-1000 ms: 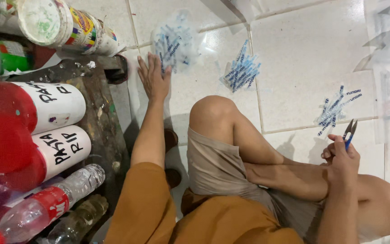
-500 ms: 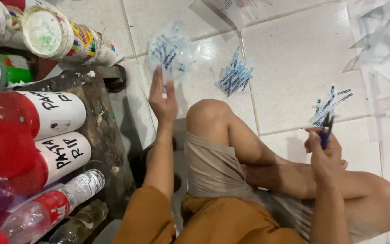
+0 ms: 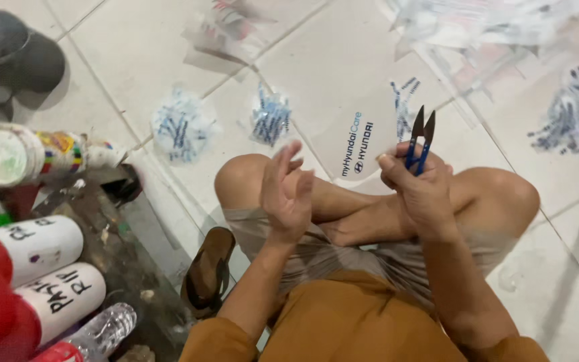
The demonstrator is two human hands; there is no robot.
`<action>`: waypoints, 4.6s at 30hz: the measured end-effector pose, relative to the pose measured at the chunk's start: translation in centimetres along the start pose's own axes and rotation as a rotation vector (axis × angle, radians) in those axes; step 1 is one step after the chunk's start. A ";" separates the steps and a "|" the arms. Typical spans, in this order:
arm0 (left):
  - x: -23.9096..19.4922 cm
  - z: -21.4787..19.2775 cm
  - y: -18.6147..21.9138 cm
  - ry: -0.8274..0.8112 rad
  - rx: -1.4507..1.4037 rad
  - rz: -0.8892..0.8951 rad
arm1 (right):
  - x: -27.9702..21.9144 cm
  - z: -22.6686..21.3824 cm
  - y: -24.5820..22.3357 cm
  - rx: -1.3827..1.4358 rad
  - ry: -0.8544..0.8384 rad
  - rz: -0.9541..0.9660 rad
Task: The person sits on the floor and uses scissors to cut a sheet of paper with a Hyundai logo into thin strips. The person repeatedly cuts the paper and places the resulting strips on the floor.
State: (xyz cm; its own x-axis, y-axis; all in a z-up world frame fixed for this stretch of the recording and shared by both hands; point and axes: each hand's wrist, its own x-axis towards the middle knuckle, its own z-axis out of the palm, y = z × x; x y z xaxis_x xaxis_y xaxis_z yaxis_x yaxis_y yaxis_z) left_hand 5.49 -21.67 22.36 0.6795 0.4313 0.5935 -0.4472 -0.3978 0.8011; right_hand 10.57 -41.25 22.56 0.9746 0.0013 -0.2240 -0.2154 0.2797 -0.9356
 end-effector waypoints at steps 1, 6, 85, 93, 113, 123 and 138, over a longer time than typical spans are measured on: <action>-1.4 0.4 0.3 -0.030 -0.026 0.006 | -0.3 -1.0 -0.7 0.008 0.036 -0.015; -8.0 1.5 1.9 -0.803 -0.113 -0.224 | -1.9 -6.9 -0.8 0.193 0.110 -0.004; -12.2 19.8 11.7 -0.730 -0.525 -0.738 | -13.5 -14.8 1.7 -0.034 0.497 -0.044; -12.1 20.5 14.1 -0.801 -0.570 -0.940 | -14.0 -15.4 1.2 0.067 0.647 -0.094; -13.8 18.7 13.1 -1.264 -0.312 -0.992 | -16.5 -19.6 2.5 -0.073 0.750 -0.133; -7.8 16.6 3.6 -1.253 -0.277 -0.641 | -10.3 -25.4 4.4 -0.226 0.254 -0.159; -1.6 9.3 -3.4 -0.592 0.104 -0.837 | 21.1 -45.1 2.7 -0.807 0.781 0.103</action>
State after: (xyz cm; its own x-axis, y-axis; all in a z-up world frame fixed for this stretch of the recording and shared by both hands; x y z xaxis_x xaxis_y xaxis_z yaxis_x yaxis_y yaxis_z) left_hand 11.35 -28.56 17.99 0.9404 0.1455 -0.3075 0.3347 -0.2332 0.9130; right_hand 27.77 -83.74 3.01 0.7055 -0.6916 -0.1548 -0.5453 -0.3902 -0.7419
